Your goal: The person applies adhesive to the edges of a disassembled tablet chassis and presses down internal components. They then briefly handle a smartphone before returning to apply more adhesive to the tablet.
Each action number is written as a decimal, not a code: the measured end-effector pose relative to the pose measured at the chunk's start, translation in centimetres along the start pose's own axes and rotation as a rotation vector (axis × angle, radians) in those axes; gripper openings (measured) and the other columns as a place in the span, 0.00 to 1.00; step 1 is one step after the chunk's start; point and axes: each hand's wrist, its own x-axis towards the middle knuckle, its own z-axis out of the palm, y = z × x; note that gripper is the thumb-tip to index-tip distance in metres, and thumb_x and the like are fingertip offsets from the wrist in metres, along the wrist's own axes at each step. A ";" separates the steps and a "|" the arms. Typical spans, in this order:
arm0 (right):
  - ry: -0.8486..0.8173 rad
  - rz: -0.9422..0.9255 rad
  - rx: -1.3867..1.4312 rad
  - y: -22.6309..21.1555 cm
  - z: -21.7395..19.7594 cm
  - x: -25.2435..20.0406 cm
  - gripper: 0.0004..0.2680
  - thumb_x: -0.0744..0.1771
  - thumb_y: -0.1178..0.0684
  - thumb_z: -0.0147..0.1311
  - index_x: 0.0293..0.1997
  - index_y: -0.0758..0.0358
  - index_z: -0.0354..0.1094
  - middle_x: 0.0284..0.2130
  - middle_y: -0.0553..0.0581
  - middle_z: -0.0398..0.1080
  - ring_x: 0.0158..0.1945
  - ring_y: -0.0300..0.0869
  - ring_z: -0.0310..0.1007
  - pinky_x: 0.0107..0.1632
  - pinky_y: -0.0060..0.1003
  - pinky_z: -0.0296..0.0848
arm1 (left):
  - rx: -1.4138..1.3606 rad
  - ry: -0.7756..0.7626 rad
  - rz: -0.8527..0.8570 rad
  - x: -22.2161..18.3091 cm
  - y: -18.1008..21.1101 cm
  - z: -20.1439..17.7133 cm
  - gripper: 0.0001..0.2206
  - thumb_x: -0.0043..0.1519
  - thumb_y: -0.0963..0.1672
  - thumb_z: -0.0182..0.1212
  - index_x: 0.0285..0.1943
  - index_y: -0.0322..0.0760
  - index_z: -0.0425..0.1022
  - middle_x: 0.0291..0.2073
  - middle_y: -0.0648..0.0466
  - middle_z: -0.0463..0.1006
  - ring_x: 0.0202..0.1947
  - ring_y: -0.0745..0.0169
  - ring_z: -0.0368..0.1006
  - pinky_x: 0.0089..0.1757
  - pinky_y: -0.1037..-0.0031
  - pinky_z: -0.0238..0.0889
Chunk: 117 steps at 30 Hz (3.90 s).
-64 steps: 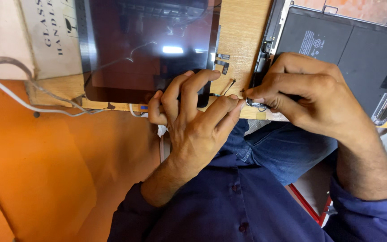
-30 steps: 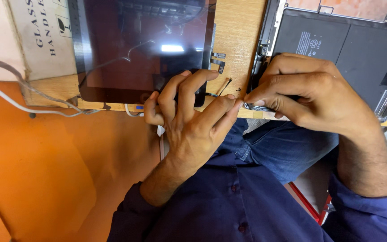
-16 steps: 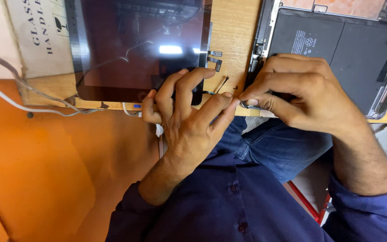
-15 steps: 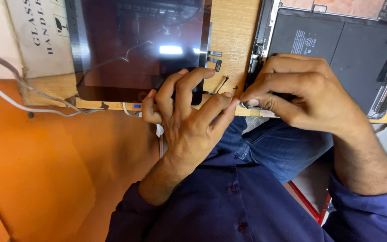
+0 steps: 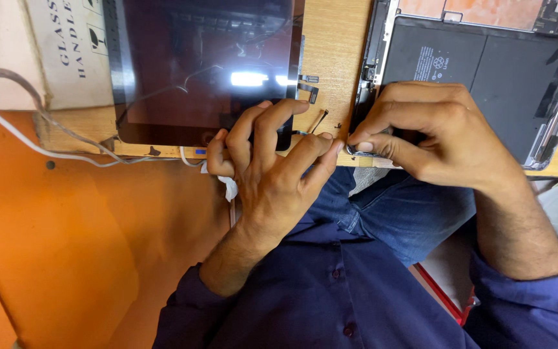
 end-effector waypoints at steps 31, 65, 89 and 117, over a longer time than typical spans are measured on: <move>1.081 0.531 0.224 -2.6 5.6 -18.2 0.05 0.75 0.65 0.55 0.56 0.72 0.66 0.45 0.56 0.72 0.47 0.34 0.72 0.54 0.26 0.72 | -0.031 -0.026 0.557 -4.5 9.6 6.1 0.25 0.69 0.63 0.58 0.62 0.50 0.73 0.58 0.59 0.74 0.69 0.61 0.64 0.70 0.57 0.26; 0.728 0.575 -0.012 2.7 -5.6 -0.8 0.08 0.67 0.63 0.63 0.50 0.70 0.73 0.34 0.55 0.77 0.34 0.33 0.77 0.36 0.27 0.79 | -0.057 -0.206 0.620 -0.9 8.0 2.8 0.10 0.69 0.46 0.56 0.54 0.38 0.73 0.61 0.43 0.75 0.67 0.45 0.68 0.67 0.60 0.59; 0.565 0.504 -0.062 4.9 -6.1 -1.4 0.05 0.68 0.62 0.67 0.46 0.68 0.76 0.31 0.53 0.77 0.31 0.31 0.74 0.36 0.26 0.73 | -0.058 -0.143 0.734 -0.6 6.7 4.2 0.15 0.71 0.46 0.53 0.64 0.39 0.74 0.60 0.48 0.76 0.67 0.45 0.68 0.68 0.61 0.58; 0.585 0.420 -0.334 4.3 -6.5 -0.8 0.07 0.64 0.62 0.71 0.43 0.65 0.79 0.32 0.55 0.73 0.32 0.36 0.74 0.36 0.30 0.71 | -0.091 -0.142 0.771 -0.2 5.4 4.4 0.14 0.72 0.47 0.53 0.63 0.41 0.76 0.59 0.53 0.77 0.67 0.49 0.69 0.68 0.62 0.59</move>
